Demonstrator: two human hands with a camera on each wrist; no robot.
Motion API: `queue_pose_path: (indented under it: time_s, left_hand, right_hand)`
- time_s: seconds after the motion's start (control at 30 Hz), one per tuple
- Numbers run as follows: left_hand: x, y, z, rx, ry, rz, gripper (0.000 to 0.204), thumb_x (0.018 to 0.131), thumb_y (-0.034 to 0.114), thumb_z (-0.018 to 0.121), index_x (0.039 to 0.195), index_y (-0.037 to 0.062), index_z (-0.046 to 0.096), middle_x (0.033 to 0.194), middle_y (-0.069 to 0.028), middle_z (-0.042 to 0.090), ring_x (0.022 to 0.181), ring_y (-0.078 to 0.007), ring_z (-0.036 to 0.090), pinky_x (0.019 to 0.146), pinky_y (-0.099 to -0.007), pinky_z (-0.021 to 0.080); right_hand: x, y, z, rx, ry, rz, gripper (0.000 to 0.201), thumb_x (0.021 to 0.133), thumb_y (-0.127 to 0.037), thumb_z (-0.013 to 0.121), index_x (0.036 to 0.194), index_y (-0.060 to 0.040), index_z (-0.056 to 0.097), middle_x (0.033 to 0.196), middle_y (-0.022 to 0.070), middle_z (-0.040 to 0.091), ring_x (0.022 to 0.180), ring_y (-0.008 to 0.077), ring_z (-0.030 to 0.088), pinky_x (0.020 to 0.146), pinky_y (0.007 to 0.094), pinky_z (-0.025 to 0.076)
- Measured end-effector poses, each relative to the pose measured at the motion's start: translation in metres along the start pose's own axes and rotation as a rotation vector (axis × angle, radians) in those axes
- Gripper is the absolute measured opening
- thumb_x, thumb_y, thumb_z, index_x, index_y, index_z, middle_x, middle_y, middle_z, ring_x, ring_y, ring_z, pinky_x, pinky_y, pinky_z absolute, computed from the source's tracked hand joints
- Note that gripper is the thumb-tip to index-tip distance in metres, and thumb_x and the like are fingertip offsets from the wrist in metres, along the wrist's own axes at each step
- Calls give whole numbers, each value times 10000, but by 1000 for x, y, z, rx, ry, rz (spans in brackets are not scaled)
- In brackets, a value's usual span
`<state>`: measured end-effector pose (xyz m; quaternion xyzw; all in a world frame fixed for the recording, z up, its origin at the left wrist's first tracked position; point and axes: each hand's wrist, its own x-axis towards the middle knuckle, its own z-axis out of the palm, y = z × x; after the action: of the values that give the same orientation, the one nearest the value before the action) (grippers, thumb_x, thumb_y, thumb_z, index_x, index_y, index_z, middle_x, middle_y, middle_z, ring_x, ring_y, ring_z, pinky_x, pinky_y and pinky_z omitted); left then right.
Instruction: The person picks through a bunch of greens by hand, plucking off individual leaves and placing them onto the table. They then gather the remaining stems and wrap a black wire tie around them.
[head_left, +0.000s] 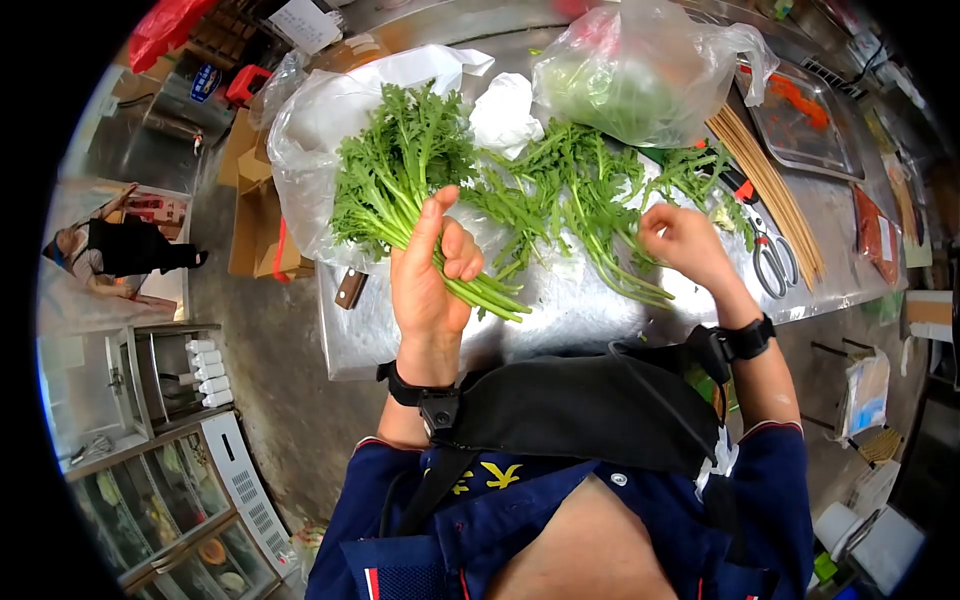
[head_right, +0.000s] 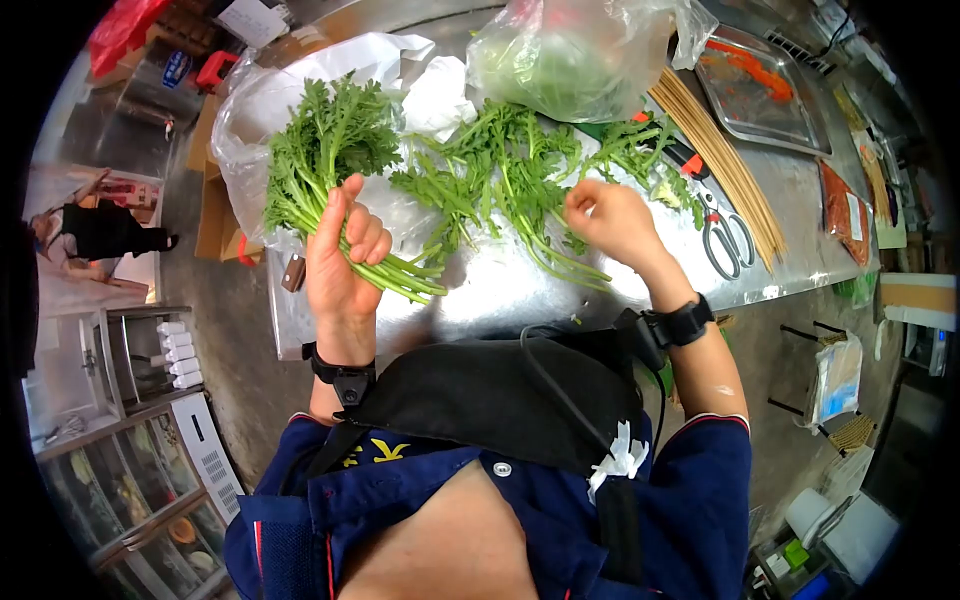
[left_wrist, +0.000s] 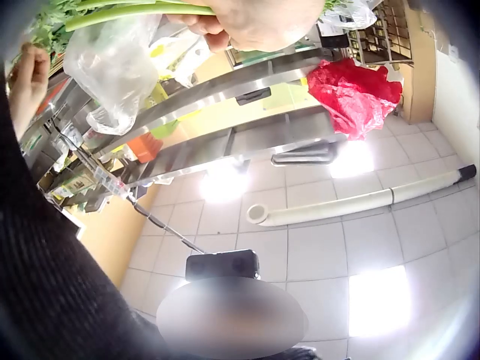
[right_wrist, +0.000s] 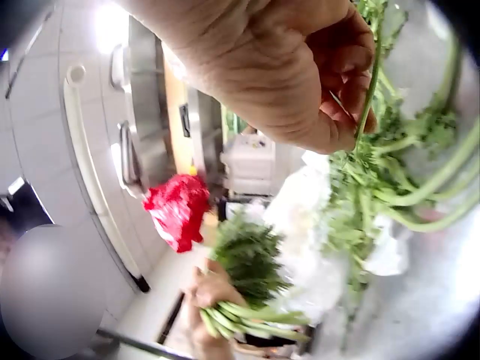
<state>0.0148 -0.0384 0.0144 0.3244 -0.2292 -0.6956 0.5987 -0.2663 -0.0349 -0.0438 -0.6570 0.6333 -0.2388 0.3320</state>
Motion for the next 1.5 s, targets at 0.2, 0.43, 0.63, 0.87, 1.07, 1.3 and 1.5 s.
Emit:
queue_pose_path:
  time_s: [0.2, 0.43, 0.63, 0.87, 1.07, 1.3, 1.5]
  left_hand:
    - [1, -7, 5, -13, -20, -102, 185, 916, 196, 452, 982, 40, 525, 558, 38, 362, 453, -45, 325, 431, -190, 285]
    - [-1, -19, 9, 86, -13, -102, 151, 846, 164, 579, 909, 37, 530, 617, -7, 480, 462, -69, 376, 439, -228, 316]
    - [-8, -29, 22, 130, -121, -180, 183, 814, 152, 618, 928, 40, 528, 764, -46, 545, 463, -67, 395, 442, -223, 335]
    - [-8, -33, 12, 71, -127, -165, 158, 801, 64, 620, 927, 28, 531, 749, -58, 559, 470, -61, 413, 428, -191, 330]
    - [-7, -34, 13, 155, -142, -109, 138, 804, 71, 620, 907, 25, 541, 751, -52, 564, 469, -55, 407, 422, -189, 323]
    - [-7, -31, 12, 163, -108, -180, 140, 828, 116, 599, 913, 18, 547, 762, -60, 571, 449, -50, 386, 417, -192, 304]
    - [-7, -26, 12, 188, -72, -160, 165, 832, 129, 595, 929, 7, 540, 793, -88, 574, 440, -55, 380, 419, -202, 306]
  right_hand:
    - [10, 3, -23, 489, -20, 7, 77, 833, -134, 563, 892, -88, 545, 791, -12, 614, 610, 0, 447, 536, 143, 322]
    - [10, -38, -18, 917, -153, 6, 172, 837, -167, 566, 973, -63, 551, 829, 30, 615, 616, 17, 447, 555, 165, 350]
    - [15, -92, 21, 1009, -240, -221, 116, 819, -53, 575, 935, -55, 564, 834, -34, 524, 692, 37, 472, 625, 178, 384]
    - [15, -101, 32, 874, -172, -349, 130, 829, -47, 574, 947, -36, 523, 867, -7, 530, 770, 67, 528, 705, 202, 430]
    - [16, -104, 39, 867, -152, -234, 119, 816, -112, 593, 892, -25, 564, 694, -37, 502, 606, 28, 441, 555, 176, 376]
    - [15, -90, 21, 663, -76, -190, 159, 820, -120, 581, 943, -21, 562, 774, 6, 591, 725, 53, 544, 628, 217, 441]
    - [15, -47, 8, -352, 452, -483, 289, 818, -172, 597, 1067, -30, 559, 843, 16, 610, 757, 73, 544, 688, 216, 434]
